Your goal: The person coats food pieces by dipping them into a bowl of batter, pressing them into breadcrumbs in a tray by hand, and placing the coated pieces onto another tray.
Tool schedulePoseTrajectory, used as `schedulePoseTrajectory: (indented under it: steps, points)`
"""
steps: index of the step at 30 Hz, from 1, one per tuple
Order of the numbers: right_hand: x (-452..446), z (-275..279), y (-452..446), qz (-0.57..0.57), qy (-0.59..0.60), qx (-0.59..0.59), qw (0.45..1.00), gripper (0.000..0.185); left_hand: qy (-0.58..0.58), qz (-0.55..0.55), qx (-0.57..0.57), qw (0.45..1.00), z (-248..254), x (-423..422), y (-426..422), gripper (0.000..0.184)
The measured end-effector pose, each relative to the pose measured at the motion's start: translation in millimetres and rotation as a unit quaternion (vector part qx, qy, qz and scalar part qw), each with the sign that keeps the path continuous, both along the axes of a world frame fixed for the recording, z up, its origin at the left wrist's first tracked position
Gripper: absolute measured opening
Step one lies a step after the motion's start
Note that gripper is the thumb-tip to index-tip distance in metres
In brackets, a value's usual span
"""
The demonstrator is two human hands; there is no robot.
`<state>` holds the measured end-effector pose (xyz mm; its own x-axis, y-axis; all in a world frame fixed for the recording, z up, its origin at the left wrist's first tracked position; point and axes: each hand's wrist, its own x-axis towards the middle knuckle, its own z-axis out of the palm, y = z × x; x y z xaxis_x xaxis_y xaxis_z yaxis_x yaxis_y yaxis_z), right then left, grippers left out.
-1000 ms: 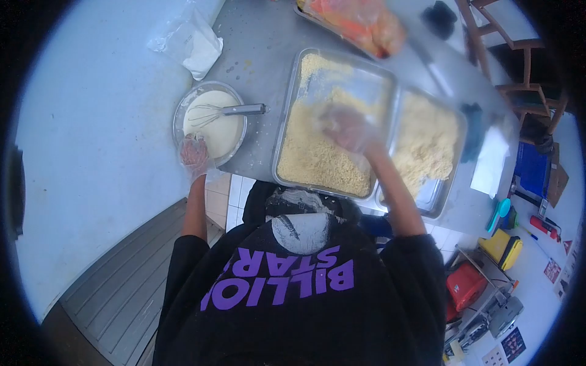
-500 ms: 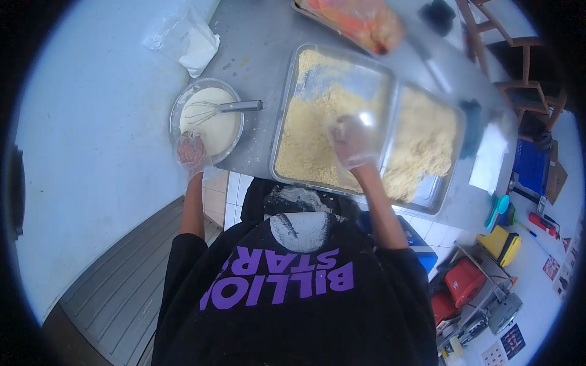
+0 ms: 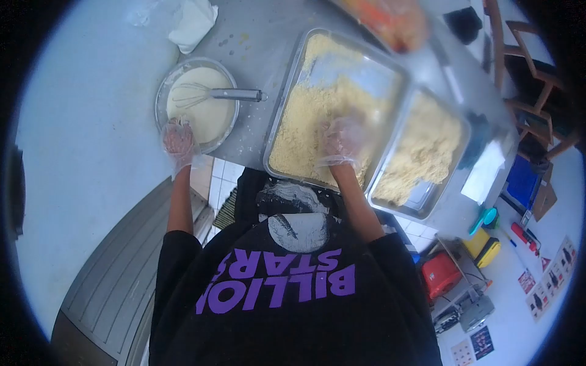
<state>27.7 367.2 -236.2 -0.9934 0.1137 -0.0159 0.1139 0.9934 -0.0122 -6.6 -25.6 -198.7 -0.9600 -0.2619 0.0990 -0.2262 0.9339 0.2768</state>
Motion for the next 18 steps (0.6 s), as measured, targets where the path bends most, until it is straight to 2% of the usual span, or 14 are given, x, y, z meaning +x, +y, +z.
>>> schedulePoseTrajectory:
  steps: [1,2,3,4,5,6,7,8,9,12,13,14,15,18]
  points:
    - [-4,7,-8,0.033,0.000,0.356,0.934,0.046,-0.012,0.005,0.001,1.000,4,0,0,0.037]
    - [-6,12,-13,0.058,-0.008,0.519,0.853,0.049,-0.021,0.014,0.032,0.999,8,-2,2,0.036]
    - [-9,17,-18,0.078,-0.004,0.665,0.743,0.052,-0.031,0.021,0.061,0.997,9,-3,3,0.036]
    - [-11,19,-21,0.041,0.011,0.317,0.948,0.057,-0.042,0.020,0.062,0.997,8,-4,3,0.036]
    - [-15,24,-23,0.019,0.007,0.119,0.993,0.060,-0.045,0.020,0.061,0.997,7,-3,3,0.035]
    - [-18,29,-26,-0.010,0.013,-0.082,0.996,0.062,-0.046,0.022,0.058,0.997,6,0,2,0.034]
    - [-22,37,-28,-0.011,-0.031,-0.027,0.999,0.062,-0.052,0.024,0.059,0.997,2,5,0,0.034]
    - [-22,44,-30,-0.014,-0.072,0.028,0.997,0.063,-0.036,0.014,0.004,0.999,-4,10,-2,0.034]
    - [-25,46,-30,-0.014,-0.063,0.028,0.998,0.063,-0.007,0.004,-0.052,0.999,-8,6,-3,0.033]
    - [-27,49,-17,-0.013,-0.067,0.042,0.997,0.057,0.030,-0.016,-0.002,0.999,-11,3,-7,0.034]
    - [-34,46,-5,-0.012,0.012,-0.165,0.986,0.055,0.039,-0.011,-0.003,0.999,-5,-2,-3,0.034]
    - [-35,42,3,-0.010,0.082,-0.366,0.927,0.053,0.019,0.013,0.015,1.000,1,-3,2,0.034]
    - [-37,46,5,-0.011,0.080,-0.367,0.927,0.053,-0.006,0.032,0.033,0.999,5,-1,4,0.035]
    - [-69,79,-4,-0.057,-0.001,-0.523,0.851,0.048,0.017,-0.006,-0.010,1.000,-16,5,-7,0.034]
